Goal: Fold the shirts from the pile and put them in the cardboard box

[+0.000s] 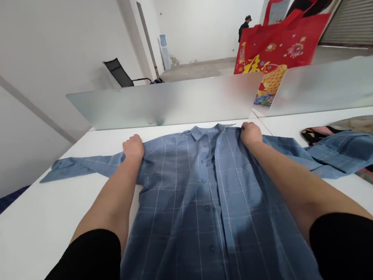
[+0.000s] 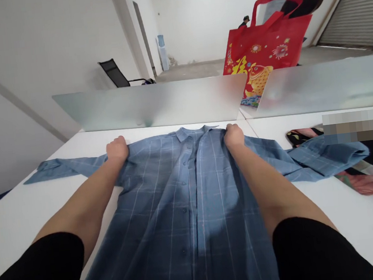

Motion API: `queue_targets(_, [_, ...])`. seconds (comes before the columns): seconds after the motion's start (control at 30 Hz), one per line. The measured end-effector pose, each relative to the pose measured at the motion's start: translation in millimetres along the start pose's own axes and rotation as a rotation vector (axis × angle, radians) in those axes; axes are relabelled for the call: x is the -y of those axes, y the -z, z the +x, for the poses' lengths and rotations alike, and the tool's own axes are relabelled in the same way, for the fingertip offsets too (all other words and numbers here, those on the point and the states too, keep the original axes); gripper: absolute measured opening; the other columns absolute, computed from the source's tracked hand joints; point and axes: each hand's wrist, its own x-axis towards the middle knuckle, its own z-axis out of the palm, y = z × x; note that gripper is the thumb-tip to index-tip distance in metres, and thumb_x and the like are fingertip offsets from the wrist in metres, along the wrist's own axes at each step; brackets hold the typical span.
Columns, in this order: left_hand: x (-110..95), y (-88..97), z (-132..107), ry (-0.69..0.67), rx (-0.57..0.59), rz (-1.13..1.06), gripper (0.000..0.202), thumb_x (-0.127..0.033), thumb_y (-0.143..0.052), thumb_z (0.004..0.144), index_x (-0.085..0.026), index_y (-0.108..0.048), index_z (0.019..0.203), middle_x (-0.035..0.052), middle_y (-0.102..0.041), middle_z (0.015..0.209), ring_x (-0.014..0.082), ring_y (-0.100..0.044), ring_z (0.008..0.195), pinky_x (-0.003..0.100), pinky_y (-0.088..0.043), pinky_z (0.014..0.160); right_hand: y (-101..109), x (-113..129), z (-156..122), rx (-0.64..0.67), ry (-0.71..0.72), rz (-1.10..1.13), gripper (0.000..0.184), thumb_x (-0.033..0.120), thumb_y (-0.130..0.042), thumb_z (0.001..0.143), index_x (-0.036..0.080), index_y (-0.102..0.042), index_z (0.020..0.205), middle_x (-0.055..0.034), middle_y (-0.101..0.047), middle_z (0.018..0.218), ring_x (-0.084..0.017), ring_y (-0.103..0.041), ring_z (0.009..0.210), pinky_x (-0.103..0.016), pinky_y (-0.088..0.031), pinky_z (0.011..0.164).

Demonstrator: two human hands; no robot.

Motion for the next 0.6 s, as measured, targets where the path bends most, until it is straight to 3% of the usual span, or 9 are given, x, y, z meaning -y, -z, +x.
queue_targets(0.13, [-1,7.1,-3,-0.010,-0.060,-0.010,0.030,-0.010,-0.029,0.096,-0.006,-0.052,0.115,0.0188,-0.057,0.118,0.0270,-0.055,0.109,0.037,-0.041,0.090,-4,10,-9,-0.011,0.006,0.008,0.016,0.003,-0.058,0.075,0.018,-0.053,0.075,-0.0091,-0.054,0.087,-0.018,-0.050,0.080,-0.033,-0.034,0.076])
queue_targets(0.2, [-17,9.2,-8,-0.100,-0.080,-0.038,0.029,-0.018,-0.031,0.099,-0.011,-0.052,0.116,0.0162,-0.055,0.120,0.0259,-0.053,0.111,0.036,-0.041,0.093,-3,18,-20,-0.030,0.023,0.012,0.010,0.011,-0.060,0.078,0.018,-0.054,0.080,-0.0099,-0.055,0.093,-0.018,-0.051,0.081,-0.032,-0.036,0.077])
queue_targets(0.27, [-40,9.3,-14,-0.221,-0.082,-0.069,0.029,-0.028,-0.034,0.100,-0.014,-0.053,0.117,0.0135,-0.055,0.121,0.0252,-0.052,0.112,0.035,-0.039,0.095,-2,28,-32,-0.039,0.042,0.016,0.010,0.024,-0.059,0.084,0.019,-0.054,0.077,-0.0083,-0.056,0.087,-0.019,-0.053,0.082,-0.032,-0.038,0.078])
queue_targets(0.37, [-72,5.6,-21,-0.397,-0.049,-0.087,0.032,-0.036,-0.043,0.097,-0.014,-0.054,0.119,0.0149,-0.054,0.124,0.0282,-0.051,0.115,0.036,-0.039,0.095,-6,47,-47,0.162,-0.057,0.075,0.039,0.051,-0.058,0.085,0.021,-0.051,0.060,-0.0046,-0.052,0.061,-0.021,-0.056,0.071,-0.032,-0.042,0.070])
queue_targets(0.43, [-83,1.6,-24,-0.436,0.013,-0.078,0.031,-0.033,-0.045,0.095,-0.012,-0.057,0.116,0.0169,-0.056,0.121,0.0304,-0.052,0.115,0.037,-0.041,0.093,-12,57,-52,0.318,-0.170,0.138,0.048,0.059,-0.057,0.083,0.022,-0.050,0.053,-0.0029,-0.046,0.047,-0.021,-0.057,0.060,-0.033,-0.043,0.063])
queue_targets(0.53, [-86,-3.7,-23,-0.381,0.086,-0.070,0.026,-0.019,-0.041,0.094,-0.013,-0.062,0.107,0.0165,-0.059,0.114,0.0293,-0.056,0.110,0.035,-0.044,0.089,-22,67,-50,0.340,-0.310,0.267,0.036,0.041,-0.068,0.077,0.023,-0.050,0.051,-0.0010,-0.043,0.039,-0.022,-0.057,0.052,-0.034,-0.046,0.058])
queue_targets(0.6, [-82,-5.1,-18,-0.331,0.075,-0.076,0.030,-0.011,-0.036,0.093,-0.011,-0.062,0.106,0.0174,-0.060,0.112,0.0288,-0.058,0.107,0.035,-0.045,0.087,-28,73,-45,0.318,-0.366,0.347,0.027,0.026,-0.068,0.075,0.022,-0.051,0.054,-0.0007,-0.046,0.040,-0.023,-0.059,0.052,-0.035,-0.048,0.057])
